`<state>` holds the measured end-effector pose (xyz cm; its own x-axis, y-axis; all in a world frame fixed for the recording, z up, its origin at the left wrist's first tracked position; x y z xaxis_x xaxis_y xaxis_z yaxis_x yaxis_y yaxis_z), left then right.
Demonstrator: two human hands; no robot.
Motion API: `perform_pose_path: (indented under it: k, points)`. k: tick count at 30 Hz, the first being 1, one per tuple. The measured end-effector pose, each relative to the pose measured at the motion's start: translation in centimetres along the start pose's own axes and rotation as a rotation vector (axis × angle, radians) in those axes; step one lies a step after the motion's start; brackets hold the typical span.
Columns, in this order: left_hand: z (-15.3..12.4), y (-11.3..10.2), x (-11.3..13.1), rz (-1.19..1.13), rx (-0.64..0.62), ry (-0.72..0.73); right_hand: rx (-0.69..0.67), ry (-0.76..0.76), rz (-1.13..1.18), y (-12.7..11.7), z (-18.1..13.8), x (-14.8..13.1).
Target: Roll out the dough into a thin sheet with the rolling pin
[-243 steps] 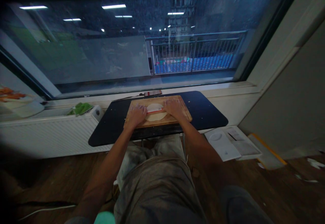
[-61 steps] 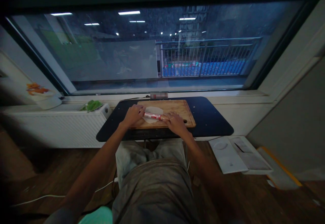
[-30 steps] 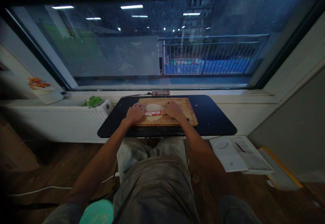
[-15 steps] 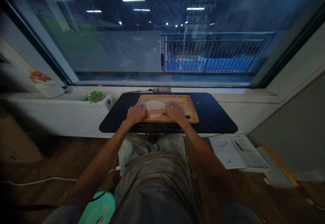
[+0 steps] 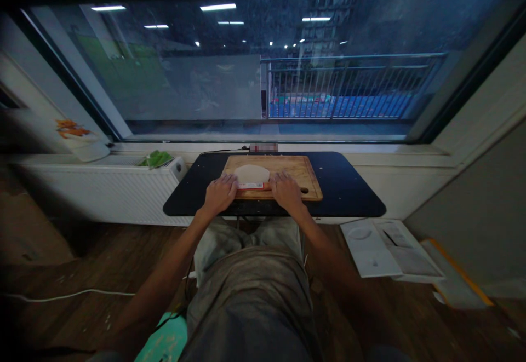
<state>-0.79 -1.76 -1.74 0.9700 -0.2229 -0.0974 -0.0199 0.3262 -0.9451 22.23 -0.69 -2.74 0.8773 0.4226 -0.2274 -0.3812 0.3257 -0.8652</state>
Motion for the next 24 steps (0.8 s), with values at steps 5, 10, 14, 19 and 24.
perform_pose_path:
  k: [5, 10, 14, 19, 24]
  points:
    - [-1.1, -0.3, 0.1, -0.054, 0.046, 0.004, 0.055, 0.008, 0.045, -0.1, -1.1, 0.0]
    - [-2.6, -0.1, 0.3, -0.069, 0.048, 0.003, 0.107, 0.025, 0.09, -0.4, -2.4, -0.3]
    - [-3.7, 0.0, 0.6, -0.084, 0.081, 0.012, 0.12, 0.03, 0.107, -0.6, -3.3, -0.7]
    - [-4.1, 0.2, 0.8, -0.086, 0.113, 0.026, 0.142, 0.02, 0.106, -0.5, -3.9, -0.7]
    - [-3.4, 0.6, 0.6, -0.046, 0.161, 0.017, 0.126, 0.002, 0.081, -0.3, -3.0, -0.5]
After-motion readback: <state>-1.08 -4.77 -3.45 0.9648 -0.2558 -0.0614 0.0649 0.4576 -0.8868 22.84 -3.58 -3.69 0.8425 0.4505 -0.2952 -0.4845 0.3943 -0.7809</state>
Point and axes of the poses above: each hand's wrist, its own z-axis towards the middle knuckle, its own y-axis out of the palm, x = y × z, the point moved 7 cm from there along z, towards the middle knuckle, and after that the axes turned 11 degrees about z, right-handed, at the moved point
